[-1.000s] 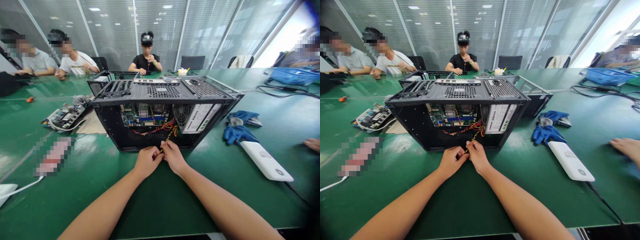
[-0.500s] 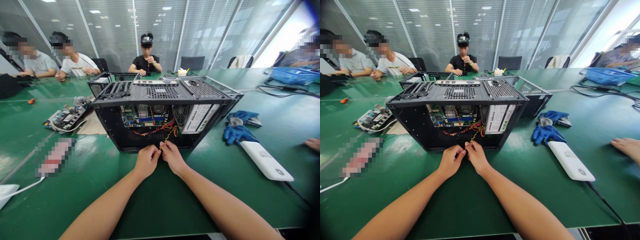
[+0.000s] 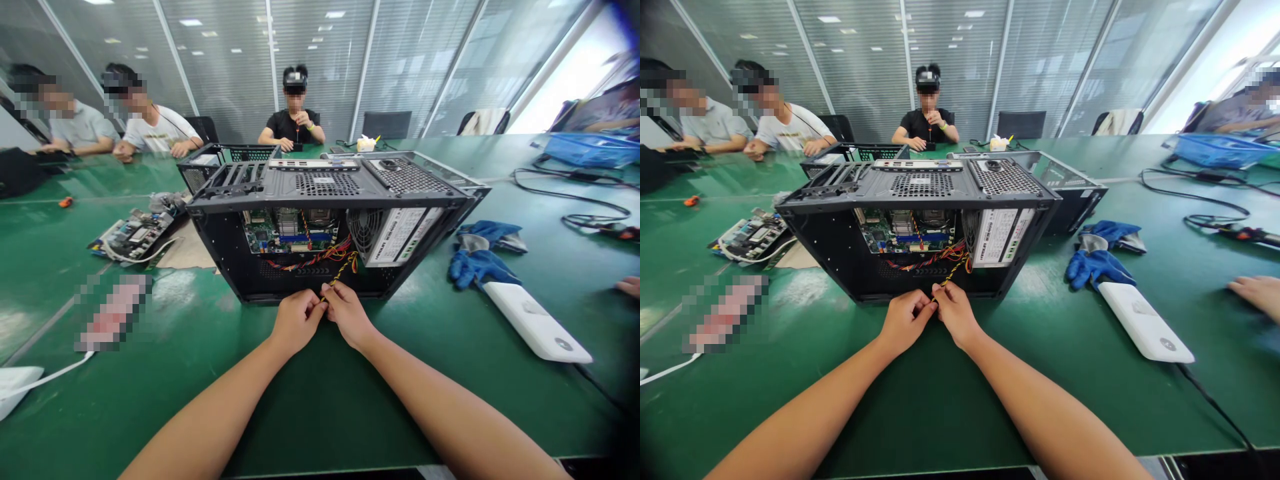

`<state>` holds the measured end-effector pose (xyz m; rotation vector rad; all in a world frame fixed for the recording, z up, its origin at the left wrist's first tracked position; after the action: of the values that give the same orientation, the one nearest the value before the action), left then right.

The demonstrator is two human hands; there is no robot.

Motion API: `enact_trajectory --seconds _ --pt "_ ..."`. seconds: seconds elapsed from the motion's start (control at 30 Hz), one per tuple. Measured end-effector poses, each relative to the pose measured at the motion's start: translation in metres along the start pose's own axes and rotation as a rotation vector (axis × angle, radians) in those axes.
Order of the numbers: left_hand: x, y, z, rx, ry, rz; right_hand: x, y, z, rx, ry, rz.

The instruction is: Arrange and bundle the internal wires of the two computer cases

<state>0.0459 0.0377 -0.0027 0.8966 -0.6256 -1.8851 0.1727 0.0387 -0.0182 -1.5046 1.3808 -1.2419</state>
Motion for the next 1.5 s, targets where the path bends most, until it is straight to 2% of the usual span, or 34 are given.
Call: enact_trajectory --seconds 0.27,0.7,1.1,1.5 --pt "-0.0016 0.0056 0.0022 -0.005 -0.040 -0.070 -0.0008 0.0012 0.0001 0.002 -0.026 0.001" --pt "-0.0008 -0.0012 -0.0003 0.019 0.028 0.011 0.0008 -0.0029 -0.0018 -0.024 -0.023 -0.008" --pt "-0.0021 0.0015 0.0009 -0.029 -0.041 -0.033 -0.0012 0.0015 -0.0003 -0.025 -0.042 0.005" --pt "-0.0019 0.0029 0.0023 -0.011 -0.030 -0.022 0.0008 -0.0009 -0.0015 -0.021 -0.032 0.011"
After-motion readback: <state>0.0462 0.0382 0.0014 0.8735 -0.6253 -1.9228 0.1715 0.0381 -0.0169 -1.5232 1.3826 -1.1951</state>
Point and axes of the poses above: each hand's wrist, its own x-axis away from the middle knuckle, its own z-axis out of the back of the hand, y = z × x, the point moved 3 cm from there along -x, towards the middle knuckle, and after that the axes turned 1 degree about -x, right-handed, at the moved point
